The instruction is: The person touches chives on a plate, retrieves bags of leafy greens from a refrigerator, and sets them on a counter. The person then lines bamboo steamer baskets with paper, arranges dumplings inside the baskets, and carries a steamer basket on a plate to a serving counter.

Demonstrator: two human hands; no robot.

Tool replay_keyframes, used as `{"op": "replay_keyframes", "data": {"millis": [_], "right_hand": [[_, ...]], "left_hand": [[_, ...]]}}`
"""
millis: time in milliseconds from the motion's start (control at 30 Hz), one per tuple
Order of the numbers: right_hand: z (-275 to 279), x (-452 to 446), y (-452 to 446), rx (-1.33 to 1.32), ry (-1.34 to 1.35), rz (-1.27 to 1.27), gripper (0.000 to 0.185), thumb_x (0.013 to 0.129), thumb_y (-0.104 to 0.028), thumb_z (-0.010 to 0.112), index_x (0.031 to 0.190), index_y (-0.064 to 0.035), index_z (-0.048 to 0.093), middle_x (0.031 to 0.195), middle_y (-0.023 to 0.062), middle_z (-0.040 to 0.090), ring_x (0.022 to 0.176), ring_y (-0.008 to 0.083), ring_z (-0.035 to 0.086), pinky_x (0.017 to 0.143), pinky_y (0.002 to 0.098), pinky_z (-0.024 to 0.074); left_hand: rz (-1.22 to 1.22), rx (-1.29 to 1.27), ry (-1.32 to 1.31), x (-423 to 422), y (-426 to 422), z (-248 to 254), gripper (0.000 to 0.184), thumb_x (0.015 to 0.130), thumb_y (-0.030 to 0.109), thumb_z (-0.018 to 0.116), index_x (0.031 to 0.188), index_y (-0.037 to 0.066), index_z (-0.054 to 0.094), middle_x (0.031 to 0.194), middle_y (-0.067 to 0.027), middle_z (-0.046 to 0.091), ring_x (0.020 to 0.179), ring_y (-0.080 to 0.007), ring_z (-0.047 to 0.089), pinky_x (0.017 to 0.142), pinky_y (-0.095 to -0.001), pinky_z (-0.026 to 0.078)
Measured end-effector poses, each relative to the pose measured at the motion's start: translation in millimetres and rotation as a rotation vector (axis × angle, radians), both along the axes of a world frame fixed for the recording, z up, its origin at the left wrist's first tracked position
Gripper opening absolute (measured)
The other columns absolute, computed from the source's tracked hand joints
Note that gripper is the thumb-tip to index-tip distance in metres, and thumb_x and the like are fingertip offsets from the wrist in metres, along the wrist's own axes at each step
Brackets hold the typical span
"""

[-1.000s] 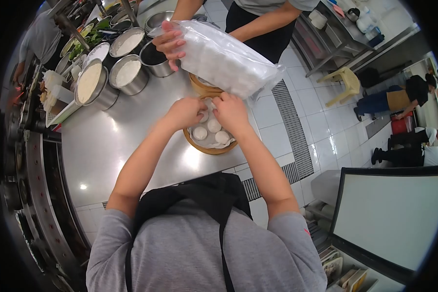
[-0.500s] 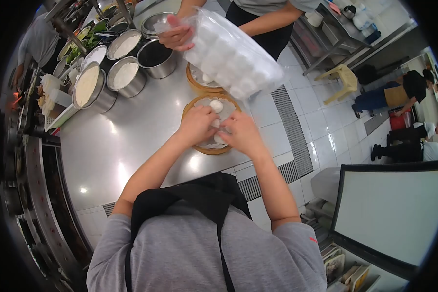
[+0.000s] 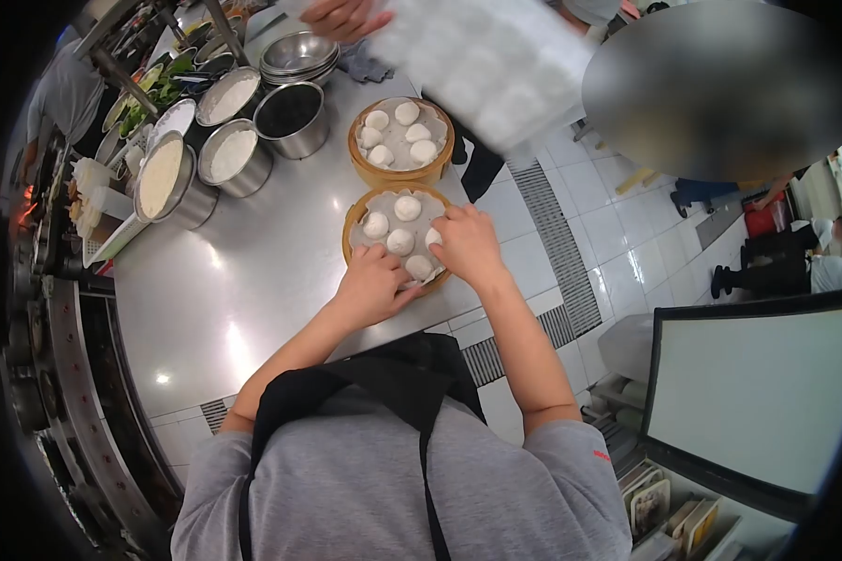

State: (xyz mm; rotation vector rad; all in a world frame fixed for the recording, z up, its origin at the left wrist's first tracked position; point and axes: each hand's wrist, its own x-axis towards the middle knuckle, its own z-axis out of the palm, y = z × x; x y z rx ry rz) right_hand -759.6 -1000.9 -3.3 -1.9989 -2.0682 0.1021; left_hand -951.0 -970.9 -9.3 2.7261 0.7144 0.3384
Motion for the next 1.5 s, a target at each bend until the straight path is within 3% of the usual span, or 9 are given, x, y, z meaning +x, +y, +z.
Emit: {"op": "replay_keyframes", "data": {"millis": [167,267,400,600,1000,1167,1233,1367,1500], "right_hand": [[7,3,6,0.013,-0.002,0.051,0.026,0.068,-0.020,0.071,0.090,-0.0087,0.067,0.089,0.0073,0.060,0.087,0.0263,0.055,0.077,0.0375,0.0440],[7,17,32,0.087,0.244,-0.074,0.021,0.070,-0.019,0.067,0.088,-0.0072,0.067,0.084,0.0098,0.060,0.087,0.0277,0.056,0.076,0.0399,0.0449],[-5,24,89,0.348,0.265,-0.015,0.016,0.078,-0.014,0.058,0.088,-0.0056,0.067,0.089,0.0112,0.061,0.086,0.0309,0.057,0.077,0.0398,0.0462],[-18,5,130,-0.041,0.058,0.187,0.017,0.078,-0.018,0.056,0.080,-0.0075,0.069,0.081,0.0136,0.063,0.079,0.0351,0.059,0.075,0.0441,0.0475],[-10,-105,74,0.023,0.138,0.424,0.009,0.070,-0.011,0.063,0.075,-0.0033,0.063,0.077,0.0135,0.059,0.080,0.0325,0.053,0.074,0.0419,0.0431],[-17,-177,39,0.050,0.209,0.555,0.013,0.071,-0.012,0.064,0.080,-0.0039,0.063,0.080,0.0117,0.059,0.082,0.0307,0.052,0.073,0.0400,0.0416],[-18,-204,28,0.061,0.220,0.569,0.014,0.071,-0.012,0.065,0.083,-0.0044,0.063,0.081,0.0105,0.059,0.083,0.0299,0.052,0.073,0.0389,0.0410],[-23,-244,9,0.065,0.201,0.611,0.018,0.072,-0.013,0.065,0.089,-0.0063,0.063,0.083,0.0081,0.058,0.083,0.0270,0.052,0.074,0.0372,0.0406],[-18,-262,4,0.085,0.275,0.599,0.018,0.073,-0.014,0.064,0.089,-0.0076,0.063,0.085,0.0071,0.058,0.084,0.0266,0.052,0.074,0.0372,0.0415]], "left_hand": [[-0.066,-0.018,-0.170,-14,14,1,0.020,0.077,0.026,0.063,0.085,0.008,0.067,0.089,-0.0049,0.060,0.088,-0.0250,0.051,0.079,-0.0376,0.038],[0.379,-0.009,-0.355,-19,46,-2,0.027,0.078,0.023,0.059,0.097,0.004,0.063,0.096,-0.0097,0.058,0.092,-0.0297,0.053,0.081,-0.0398,0.042],[0.554,-0.226,-0.096,-13,77,-14,0.023,0.082,0.018,0.053,0.098,0.003,0.059,0.090,-0.0164,0.062,0.084,-0.0368,0.058,0.074,-0.0447,0.047],[0.594,-0.250,0.048,-34,78,-11,0.018,0.082,0.015,0.051,0.090,0.002,0.059,0.077,-0.0204,0.063,0.072,-0.0400,0.060,0.068,-0.0471,0.048],[1.135,-0.256,-0.017,-286,71,-14,0.025,0.080,0.012,0.054,0.098,-0.003,0.061,0.084,-0.0228,0.063,0.079,-0.0362,0.062,0.072,-0.0404,0.048],[1.366,-0.230,-0.090,-387,51,-25,0.023,0.079,0.015,0.053,0.087,-0.003,0.064,0.082,-0.0246,0.062,0.080,-0.0401,0.060,0.074,-0.0446,0.048],[1.394,-0.155,-0.075,-426,45,-32,0.023,0.078,0.016,0.053,0.087,-0.003,0.064,0.083,-0.0245,0.062,0.080,-0.0399,0.060,0.074,-0.0439,0.048],[1.346,-0.167,-0.077,-506,45,-59,0.027,0.081,0.012,0.051,0.096,-0.007,0.061,0.072,-0.0223,0.064,0.053,-0.0270,0.064,0.047,-0.0352,0.052],[1.389,-0.294,-0.052,-523,46,-49,0.031,0.081,0.013,0.052,0.104,-0.006,0.059,0.085,-0.0241,0.064,0.069,-0.0272,0.066,0.059,-0.0361,0.053]]}}
